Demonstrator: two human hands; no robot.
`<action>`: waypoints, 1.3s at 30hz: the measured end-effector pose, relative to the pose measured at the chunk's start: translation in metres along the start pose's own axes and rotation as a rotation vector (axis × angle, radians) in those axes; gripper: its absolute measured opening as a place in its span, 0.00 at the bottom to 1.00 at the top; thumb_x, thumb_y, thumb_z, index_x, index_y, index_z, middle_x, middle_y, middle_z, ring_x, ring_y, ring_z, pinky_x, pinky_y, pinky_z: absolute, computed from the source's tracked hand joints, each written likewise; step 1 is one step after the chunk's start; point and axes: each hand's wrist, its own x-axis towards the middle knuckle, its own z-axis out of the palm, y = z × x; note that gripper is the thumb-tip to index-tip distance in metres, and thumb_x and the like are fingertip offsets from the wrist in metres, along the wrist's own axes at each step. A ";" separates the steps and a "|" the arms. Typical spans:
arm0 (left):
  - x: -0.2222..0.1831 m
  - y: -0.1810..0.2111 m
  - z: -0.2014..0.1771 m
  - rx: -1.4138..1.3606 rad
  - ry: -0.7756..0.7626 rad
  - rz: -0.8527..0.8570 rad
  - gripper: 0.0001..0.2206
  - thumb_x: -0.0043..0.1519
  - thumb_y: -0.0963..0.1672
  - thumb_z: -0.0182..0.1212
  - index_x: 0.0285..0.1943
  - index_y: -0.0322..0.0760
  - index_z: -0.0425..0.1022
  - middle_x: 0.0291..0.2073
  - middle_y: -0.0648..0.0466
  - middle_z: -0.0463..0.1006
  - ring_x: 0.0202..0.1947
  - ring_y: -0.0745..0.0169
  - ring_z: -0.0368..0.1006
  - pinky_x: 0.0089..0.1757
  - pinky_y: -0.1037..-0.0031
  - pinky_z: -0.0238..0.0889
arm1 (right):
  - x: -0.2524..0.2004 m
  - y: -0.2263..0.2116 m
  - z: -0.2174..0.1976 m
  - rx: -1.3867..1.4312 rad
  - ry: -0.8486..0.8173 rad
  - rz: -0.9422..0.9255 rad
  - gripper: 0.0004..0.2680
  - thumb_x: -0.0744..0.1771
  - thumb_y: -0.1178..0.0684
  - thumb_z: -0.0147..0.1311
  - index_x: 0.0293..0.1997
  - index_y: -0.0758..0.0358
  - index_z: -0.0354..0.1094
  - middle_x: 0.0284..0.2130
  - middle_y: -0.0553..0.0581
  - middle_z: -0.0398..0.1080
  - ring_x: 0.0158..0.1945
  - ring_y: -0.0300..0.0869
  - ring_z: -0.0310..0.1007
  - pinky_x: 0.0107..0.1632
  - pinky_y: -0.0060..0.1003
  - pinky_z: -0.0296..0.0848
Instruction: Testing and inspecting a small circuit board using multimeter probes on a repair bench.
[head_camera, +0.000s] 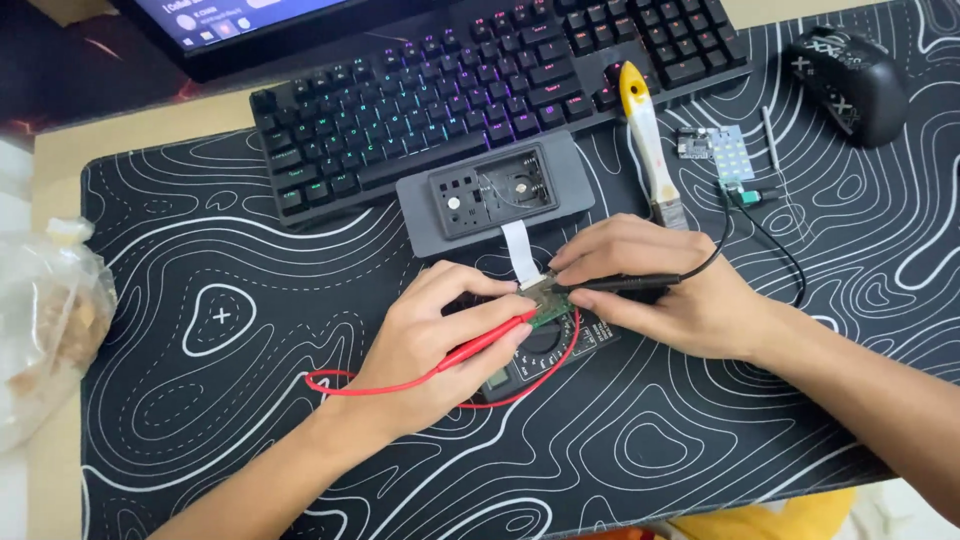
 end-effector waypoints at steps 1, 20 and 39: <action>0.000 0.000 0.000 0.000 0.000 -0.002 0.08 0.71 0.42 0.72 0.59 0.40 0.88 0.51 0.50 0.84 0.48 0.52 0.78 0.56 0.61 0.70 | 0.000 0.000 0.000 0.002 -0.001 0.000 0.08 0.71 0.58 0.64 0.55 0.66 0.80 0.54 0.62 0.83 0.60 0.52 0.85 0.66 0.44 0.84; 0.002 0.005 -0.002 -0.007 -0.020 -0.031 0.08 0.72 0.42 0.70 0.58 0.40 0.88 0.50 0.52 0.83 0.48 0.53 0.79 0.56 0.61 0.70 | 0.000 0.000 -0.001 -0.005 -0.007 0.010 0.07 0.71 0.57 0.64 0.55 0.66 0.80 0.53 0.62 0.83 0.60 0.52 0.85 0.65 0.42 0.86; 0.001 0.003 -0.003 0.021 -0.007 0.010 0.09 0.72 0.42 0.71 0.60 0.40 0.87 0.52 0.51 0.84 0.50 0.52 0.80 0.57 0.60 0.71 | -0.001 0.001 0.002 0.009 0.006 0.104 0.07 0.70 0.56 0.64 0.53 0.63 0.82 0.51 0.59 0.86 0.59 0.49 0.88 0.65 0.42 0.87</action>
